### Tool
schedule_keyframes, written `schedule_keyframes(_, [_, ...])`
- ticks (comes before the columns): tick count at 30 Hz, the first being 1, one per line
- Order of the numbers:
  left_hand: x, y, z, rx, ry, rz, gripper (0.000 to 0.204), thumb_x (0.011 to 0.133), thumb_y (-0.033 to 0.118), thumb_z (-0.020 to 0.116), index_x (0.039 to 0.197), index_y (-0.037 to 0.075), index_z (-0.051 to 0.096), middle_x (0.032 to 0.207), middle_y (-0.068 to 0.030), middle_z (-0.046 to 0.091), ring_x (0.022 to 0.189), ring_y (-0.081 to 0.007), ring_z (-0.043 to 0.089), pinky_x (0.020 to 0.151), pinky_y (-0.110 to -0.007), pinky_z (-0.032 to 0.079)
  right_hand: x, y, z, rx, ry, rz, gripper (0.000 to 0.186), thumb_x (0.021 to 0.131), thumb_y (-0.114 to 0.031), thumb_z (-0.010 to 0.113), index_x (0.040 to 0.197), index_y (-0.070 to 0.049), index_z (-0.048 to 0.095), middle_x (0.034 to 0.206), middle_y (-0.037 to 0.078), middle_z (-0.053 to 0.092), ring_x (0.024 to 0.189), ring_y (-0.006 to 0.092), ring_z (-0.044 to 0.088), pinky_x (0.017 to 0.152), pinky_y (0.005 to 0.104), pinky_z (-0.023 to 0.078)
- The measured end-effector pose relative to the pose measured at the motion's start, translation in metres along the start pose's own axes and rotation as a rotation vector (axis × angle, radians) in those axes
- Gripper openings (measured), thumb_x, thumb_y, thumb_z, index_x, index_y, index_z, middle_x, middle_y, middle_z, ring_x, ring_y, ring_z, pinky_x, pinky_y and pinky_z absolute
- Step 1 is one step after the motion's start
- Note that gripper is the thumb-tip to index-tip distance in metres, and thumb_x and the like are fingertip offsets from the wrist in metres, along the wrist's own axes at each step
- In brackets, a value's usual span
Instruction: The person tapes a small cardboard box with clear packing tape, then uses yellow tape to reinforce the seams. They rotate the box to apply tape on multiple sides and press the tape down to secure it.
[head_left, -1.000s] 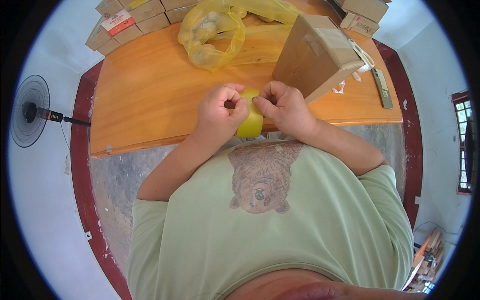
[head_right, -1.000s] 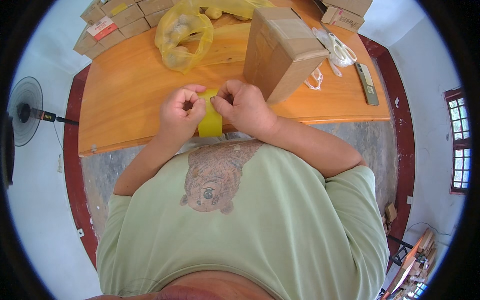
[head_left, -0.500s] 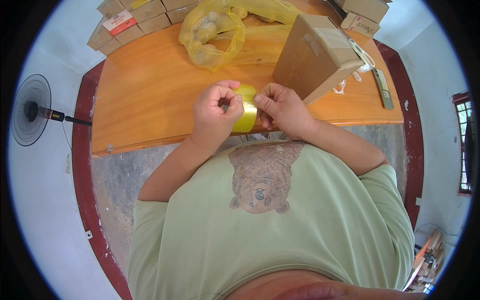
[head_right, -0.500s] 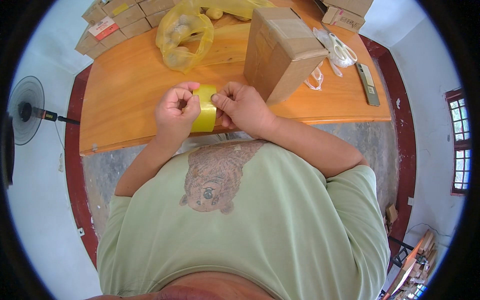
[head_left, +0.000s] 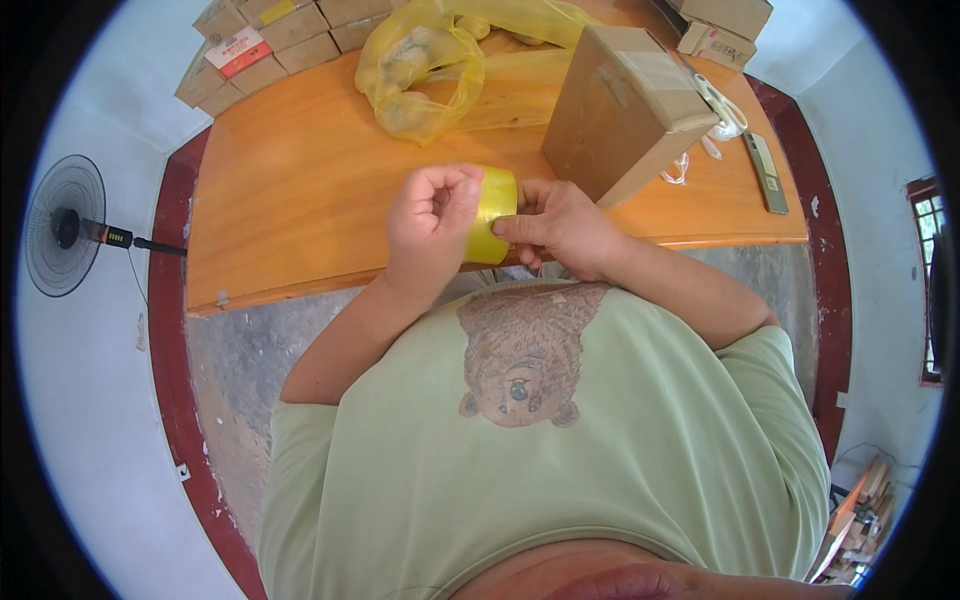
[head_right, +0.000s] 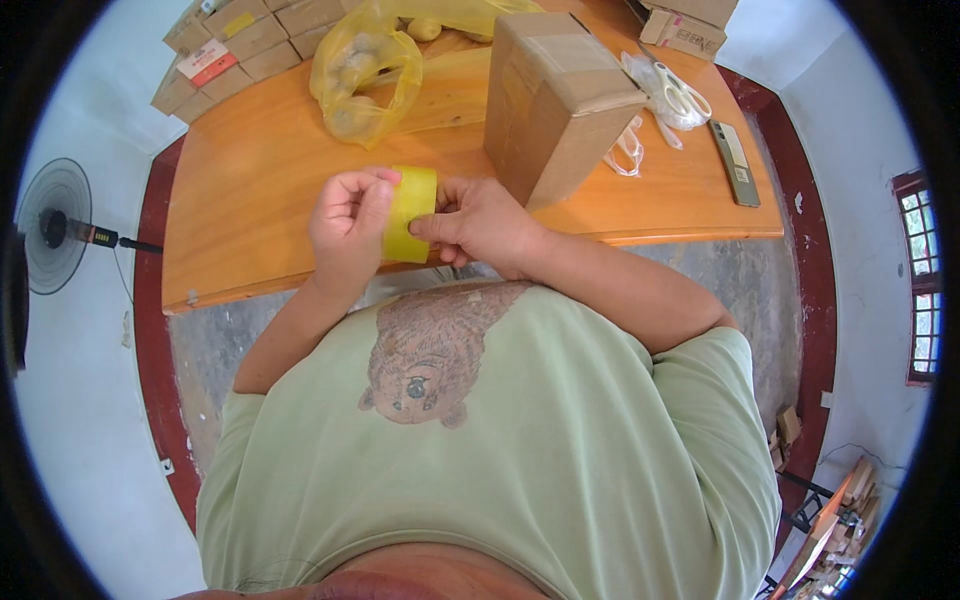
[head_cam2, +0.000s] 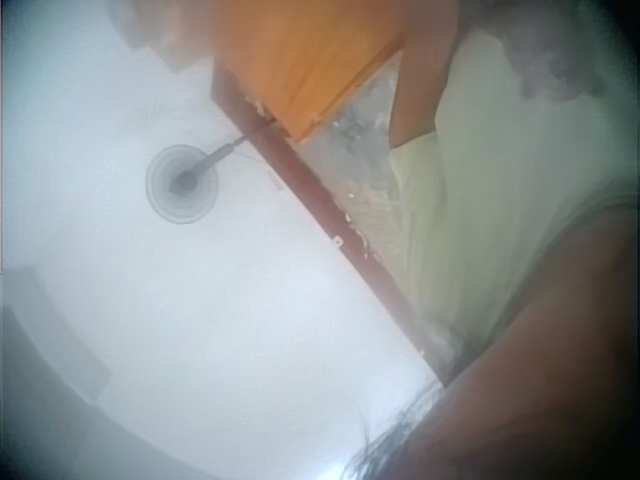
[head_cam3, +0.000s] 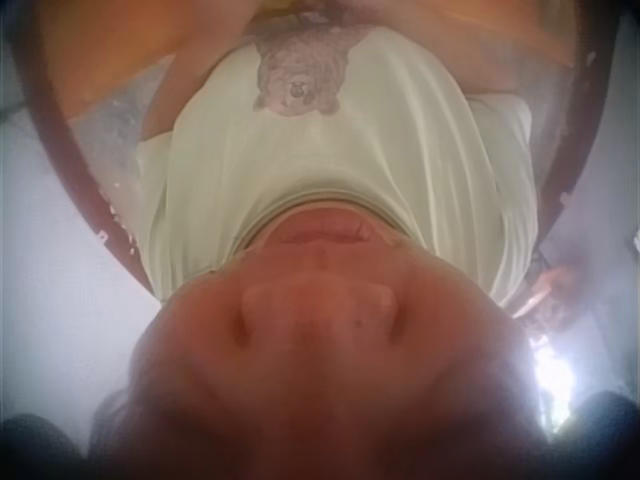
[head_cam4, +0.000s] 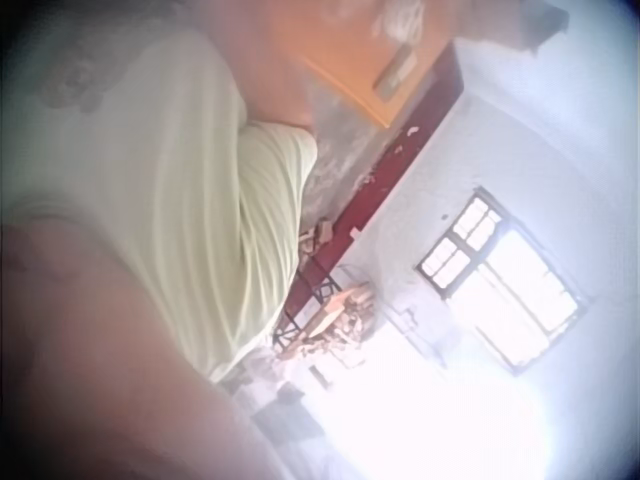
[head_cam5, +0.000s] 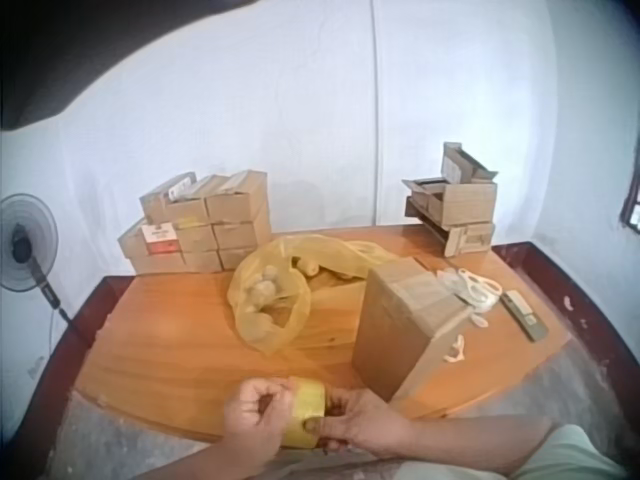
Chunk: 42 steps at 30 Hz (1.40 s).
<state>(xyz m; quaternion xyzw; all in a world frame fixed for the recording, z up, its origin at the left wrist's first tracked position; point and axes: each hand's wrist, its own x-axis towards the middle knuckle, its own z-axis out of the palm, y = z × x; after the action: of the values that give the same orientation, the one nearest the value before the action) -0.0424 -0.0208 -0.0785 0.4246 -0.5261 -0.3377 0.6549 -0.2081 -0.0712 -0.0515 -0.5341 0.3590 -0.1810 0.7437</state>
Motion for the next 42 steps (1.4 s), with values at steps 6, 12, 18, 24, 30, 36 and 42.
schedule_keyframes(6, [-0.005,0.008,-0.002,-0.161,-0.183,0.048,0.025,0.086,-0.006,0.051,0.109,0.003,0.044,0.115,-0.0117,0.053,0.101,-0.0136,0.052,0.090,-0.029,0.042,-0.004,0.002,-0.006,0.233,-0.062,-0.017,0.015,0.084,-0.010,0.064,0.090,-0.002,0.054,0.070,0.004,0.057,0.055,0.0101,0.053,0.049,0.0232,0.042])
schedule_keyframes(12, [-0.003,0.009,-0.002,-0.108,-0.155,0.123,0.025,0.088,-0.004,0.052,0.109,0.004,0.043,0.115,-0.0116,0.051,0.103,-0.0151,0.051,0.091,-0.029,0.042,-0.019,-0.010,-0.002,-0.056,-0.052,-0.107,0.019,0.087,-0.012,0.063,0.098,-0.002,0.054,0.083,0.004,0.061,0.066,0.0088,0.057,0.058,0.0248,0.048])
schedule_keyframes(18, [-0.006,0.033,0.004,-0.013,-0.280,0.360,0.025,0.087,-0.004,0.054,0.109,0.002,0.043,0.116,-0.0147,0.051,0.106,-0.0184,0.051,0.091,-0.031,0.042,-0.026,-0.003,-0.003,0.021,-0.115,-0.367,0.027,0.082,-0.011,0.071,0.099,0.001,0.055,0.086,0.003,0.059,0.079,0.0079,0.055,0.066,0.0246,0.048])
schedule_keyframes(24, [0.002,0.073,0.004,0.266,-0.431,0.637,0.027,0.083,-0.010,0.052,0.107,0.001,0.042,0.118,-0.0220,0.049,0.090,-0.0242,0.061,0.084,-0.035,0.047,-0.068,-0.036,-0.022,-0.242,-0.225,-0.556,0.024,0.080,-0.009,0.069,0.098,-0.001,0.056,0.082,0.001,0.057,0.071,0.0049,0.052,0.061,0.0218,0.043])
schedule_keyframes(30, [0.007,0.073,0.004,0.246,-0.314,0.767,0.034,0.083,-0.010,0.043,0.113,0.005,0.043,0.123,-0.0255,0.045,0.075,-0.0229,0.061,0.070,-0.034,0.048,-0.118,-0.081,-0.079,-0.129,-0.048,-1.128,0.032,0.078,-0.004,0.064,0.108,0.002,0.056,0.100,0.008,0.062,0.088,0.0141,0.060,0.076,0.0289,0.049])
schedule_keyframes(36, [0.019,0.064,0.011,0.247,-0.267,0.612,0.032,0.084,-0.009,0.042,0.112,0.006,0.045,0.122,-0.0238,0.045,0.074,-0.0189,0.058,0.071,-0.032,0.046,-0.081,-0.120,-0.209,-0.951,0.989,-0.637,0.026,0.083,-0.014,0.063,0.107,-0.004,0.060,0.084,0.007,0.065,0.068,0.0144,0.058,0.061,0.0287,0.047])
schedule_keyframes(42, [0.028,0.055,0.018,0.266,-0.281,0.535,0.030,0.084,-0.010,0.043,0.110,0.005,0.046,0.120,-0.0230,0.046,0.075,-0.0163,0.057,0.072,-0.030,0.045,-0.013,-0.095,-0.266,-1.664,0.776,-0.212,0.018,0.081,-0.012,0.058,0.098,-0.008,0.064,0.090,0.011,0.067,0.086,0.0298,0.064,0.069,0.0396,0.051])
